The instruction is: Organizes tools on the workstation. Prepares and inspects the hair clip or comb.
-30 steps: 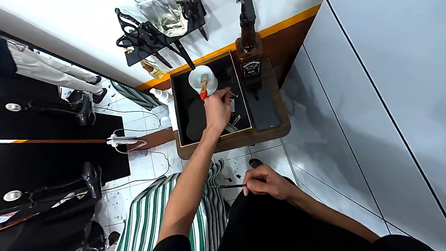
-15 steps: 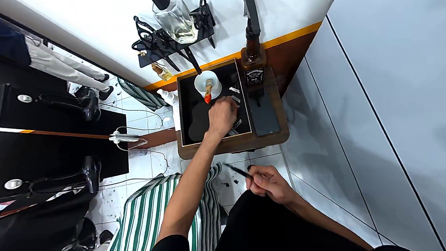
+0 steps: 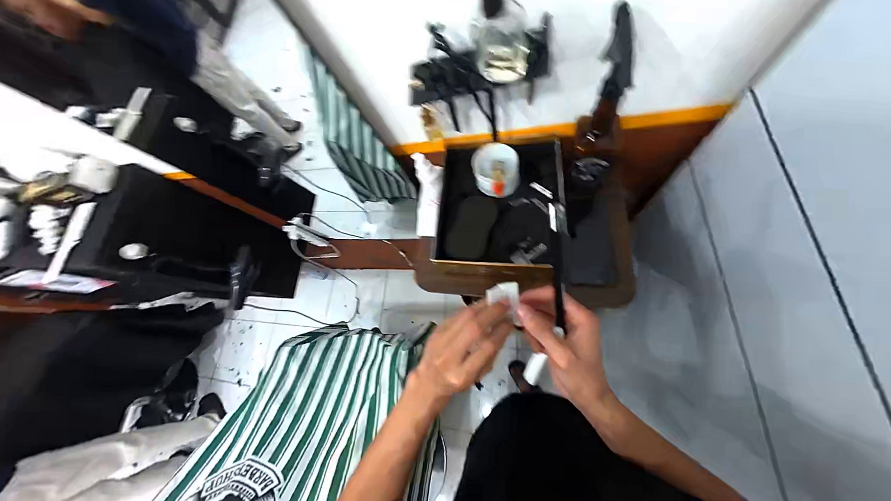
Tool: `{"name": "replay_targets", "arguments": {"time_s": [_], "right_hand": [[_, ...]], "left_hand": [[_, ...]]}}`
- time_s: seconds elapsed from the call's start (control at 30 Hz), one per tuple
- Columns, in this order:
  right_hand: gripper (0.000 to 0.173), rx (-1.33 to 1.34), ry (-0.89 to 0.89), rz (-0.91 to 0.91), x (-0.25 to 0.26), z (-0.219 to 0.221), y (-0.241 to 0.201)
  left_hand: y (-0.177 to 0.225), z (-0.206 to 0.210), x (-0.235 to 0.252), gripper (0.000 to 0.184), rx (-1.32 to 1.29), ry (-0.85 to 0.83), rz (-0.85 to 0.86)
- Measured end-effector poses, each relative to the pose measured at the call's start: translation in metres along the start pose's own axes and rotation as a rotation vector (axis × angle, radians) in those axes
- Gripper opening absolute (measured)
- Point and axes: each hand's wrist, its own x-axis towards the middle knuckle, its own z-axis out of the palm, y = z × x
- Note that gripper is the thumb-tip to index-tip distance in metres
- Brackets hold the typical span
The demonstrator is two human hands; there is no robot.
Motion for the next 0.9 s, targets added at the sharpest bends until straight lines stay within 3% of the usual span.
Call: {"name": "replay_targets", "arguments": {"time_s": [0.1, 0.23, 0.47, 0.7, 0.9], "right_hand": [[0.021, -0.115, -0.041, -0.091, -0.006, 0.012, -0.001], [0.02, -0.138, -0.055, -0.034, -0.014, 0.019, 0.0], [0.006, -0.118, -0.016, -0.055, -0.023, 0.027, 0.007], [0.006, -0.104, 0.032, -0.108, -0.023, 0.026, 0.011], [0.005, -0.201, 0.072, -0.178, -0.011, 0.015, 0.013]], "left_hand": [[0.009, -0.009, -0.009, 0.009, 0.053, 0.053, -0.01], [0.018, -0.013, -0.023, 0.014, 0.063, 0.1, -0.021], [0.026, -0.004, -0.027, 0.009, -0.046, 0.315, -0.207], [0.029, 0.017, -0.019, 0.019, -0.089, 0.402, -0.409], [0.029, 0.022, 0.001, 0.015, -0.45, 0.367, -0.82]]}}
